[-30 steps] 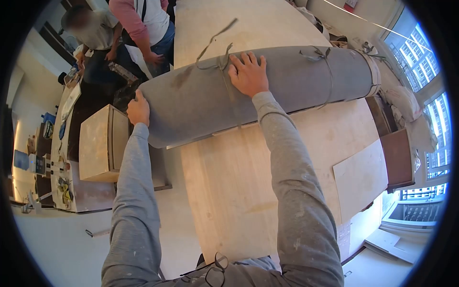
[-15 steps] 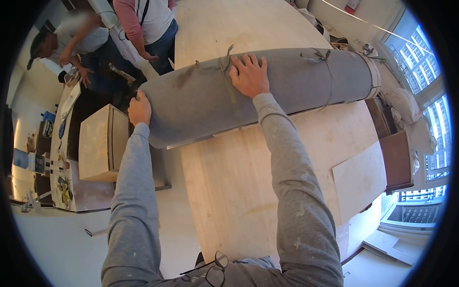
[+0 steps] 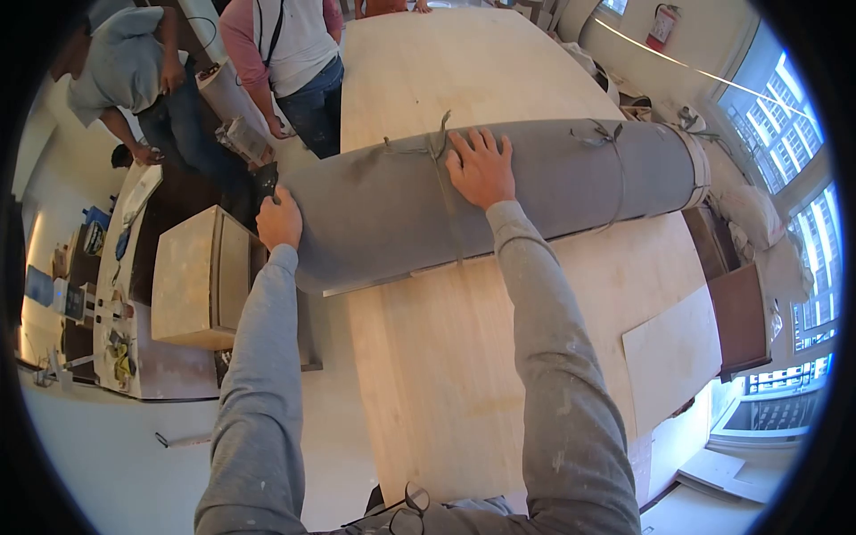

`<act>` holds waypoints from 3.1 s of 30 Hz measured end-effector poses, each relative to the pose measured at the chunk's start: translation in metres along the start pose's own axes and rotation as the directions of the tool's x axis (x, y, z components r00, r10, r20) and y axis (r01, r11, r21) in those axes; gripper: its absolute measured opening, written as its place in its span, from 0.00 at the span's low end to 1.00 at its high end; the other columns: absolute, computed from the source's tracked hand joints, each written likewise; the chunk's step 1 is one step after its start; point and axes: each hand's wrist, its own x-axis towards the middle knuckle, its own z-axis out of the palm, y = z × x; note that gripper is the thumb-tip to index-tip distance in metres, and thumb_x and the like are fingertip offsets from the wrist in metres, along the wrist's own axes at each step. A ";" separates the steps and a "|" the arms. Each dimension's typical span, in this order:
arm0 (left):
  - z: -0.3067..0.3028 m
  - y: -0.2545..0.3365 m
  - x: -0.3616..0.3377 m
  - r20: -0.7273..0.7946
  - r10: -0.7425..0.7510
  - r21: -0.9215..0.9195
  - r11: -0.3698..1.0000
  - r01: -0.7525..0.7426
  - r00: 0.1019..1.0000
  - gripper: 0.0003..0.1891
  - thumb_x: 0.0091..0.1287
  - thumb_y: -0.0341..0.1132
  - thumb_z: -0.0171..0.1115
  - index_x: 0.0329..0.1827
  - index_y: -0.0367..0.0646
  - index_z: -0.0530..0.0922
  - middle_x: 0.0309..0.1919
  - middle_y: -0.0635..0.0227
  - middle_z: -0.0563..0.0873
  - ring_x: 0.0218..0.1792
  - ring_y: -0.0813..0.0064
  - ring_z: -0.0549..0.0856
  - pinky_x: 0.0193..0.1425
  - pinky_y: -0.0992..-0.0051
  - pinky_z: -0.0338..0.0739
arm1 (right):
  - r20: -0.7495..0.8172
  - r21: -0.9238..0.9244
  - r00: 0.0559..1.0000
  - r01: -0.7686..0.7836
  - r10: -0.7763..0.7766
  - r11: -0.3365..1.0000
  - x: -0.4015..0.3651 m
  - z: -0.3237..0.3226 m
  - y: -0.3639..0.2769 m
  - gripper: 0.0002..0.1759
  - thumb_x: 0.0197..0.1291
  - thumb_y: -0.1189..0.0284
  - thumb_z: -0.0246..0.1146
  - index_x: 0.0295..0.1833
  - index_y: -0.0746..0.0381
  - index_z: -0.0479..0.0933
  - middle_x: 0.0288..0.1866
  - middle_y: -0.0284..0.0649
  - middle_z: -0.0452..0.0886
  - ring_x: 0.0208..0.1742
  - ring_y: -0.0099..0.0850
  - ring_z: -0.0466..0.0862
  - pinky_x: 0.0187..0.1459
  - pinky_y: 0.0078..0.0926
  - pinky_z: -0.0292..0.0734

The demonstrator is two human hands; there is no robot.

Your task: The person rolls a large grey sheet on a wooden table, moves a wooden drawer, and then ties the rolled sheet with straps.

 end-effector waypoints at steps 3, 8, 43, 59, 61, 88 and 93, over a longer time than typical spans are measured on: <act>-0.001 -0.001 -0.001 0.027 -0.009 -0.018 1.000 0.010 1.000 0.35 0.81 0.60 0.49 0.61 0.31 0.85 0.53 0.38 0.91 0.56 0.37 0.90 0.64 0.45 0.82 | 0.001 -0.002 1.000 0.000 0.000 1.000 -0.001 -0.001 -0.001 0.26 0.75 0.56 0.56 0.74 0.50 0.80 0.73 0.46 0.81 0.78 0.48 0.74 0.80 0.67 0.56; 0.001 0.001 0.001 0.072 -0.037 0.024 0.999 0.035 0.997 0.34 0.82 0.59 0.48 0.63 0.32 0.83 0.53 0.37 0.91 0.57 0.37 0.89 0.65 0.46 0.82 | -0.024 0.000 1.000 0.002 -0.002 1.000 -0.001 0.002 0.000 0.26 0.75 0.57 0.57 0.74 0.49 0.80 0.73 0.46 0.81 0.78 0.48 0.74 0.78 0.66 0.58; -0.005 -0.001 0.002 0.144 -0.025 0.005 1.000 0.024 0.989 0.37 0.81 0.63 0.48 0.61 0.32 0.83 0.51 0.37 0.91 0.56 0.37 0.89 0.64 0.45 0.81 | 0.002 0.028 0.999 -0.040 0.039 0.999 -0.001 -0.006 -0.006 0.25 0.76 0.56 0.59 0.72 0.54 0.80 0.75 0.44 0.79 0.80 0.45 0.73 0.81 0.65 0.55; -0.004 -0.001 0.002 0.134 -0.014 -0.005 1.000 0.015 0.991 0.35 0.81 0.63 0.49 0.56 0.32 0.83 0.49 0.37 0.91 0.54 0.36 0.90 0.63 0.45 0.82 | 0.163 0.132 0.968 -0.215 0.193 0.968 -0.007 -0.010 -0.062 0.11 0.66 0.65 0.71 0.48 0.61 0.85 0.56 0.42 0.80 0.64 0.47 0.78 0.74 0.68 0.65; -0.004 -0.002 0.002 0.136 -0.011 0.002 1.000 0.011 0.991 0.35 0.81 0.63 0.49 0.56 0.32 0.83 0.49 0.37 0.91 0.54 0.37 0.90 0.63 0.45 0.83 | 0.192 0.061 0.959 -0.226 0.210 0.972 -0.003 -0.008 -0.070 0.10 0.65 0.67 0.71 0.46 0.62 0.84 0.56 0.42 0.79 0.64 0.47 0.78 0.70 0.66 0.69; -0.005 -0.003 0.000 0.136 -0.018 0.008 1.000 0.017 0.991 0.35 0.82 0.62 0.48 0.59 0.32 0.83 0.48 0.38 0.92 0.54 0.37 0.91 0.62 0.45 0.83 | 0.510 0.000 0.824 -0.287 0.247 0.958 0.051 -0.032 -0.080 0.17 0.58 0.71 0.66 0.51 0.65 0.89 0.54 0.55 0.91 0.57 0.57 0.90 0.60 0.52 0.87; -0.007 -0.003 -0.001 0.111 -0.011 0.028 1.000 0.008 0.994 0.35 0.82 0.62 0.48 0.57 0.32 0.83 0.47 0.38 0.92 0.53 0.37 0.91 0.62 0.45 0.83 | 0.506 0.011 0.822 -0.307 0.259 0.952 0.046 -0.033 -0.080 0.17 0.58 0.70 0.67 0.51 0.65 0.89 0.54 0.56 0.90 0.57 0.56 0.91 0.60 0.52 0.87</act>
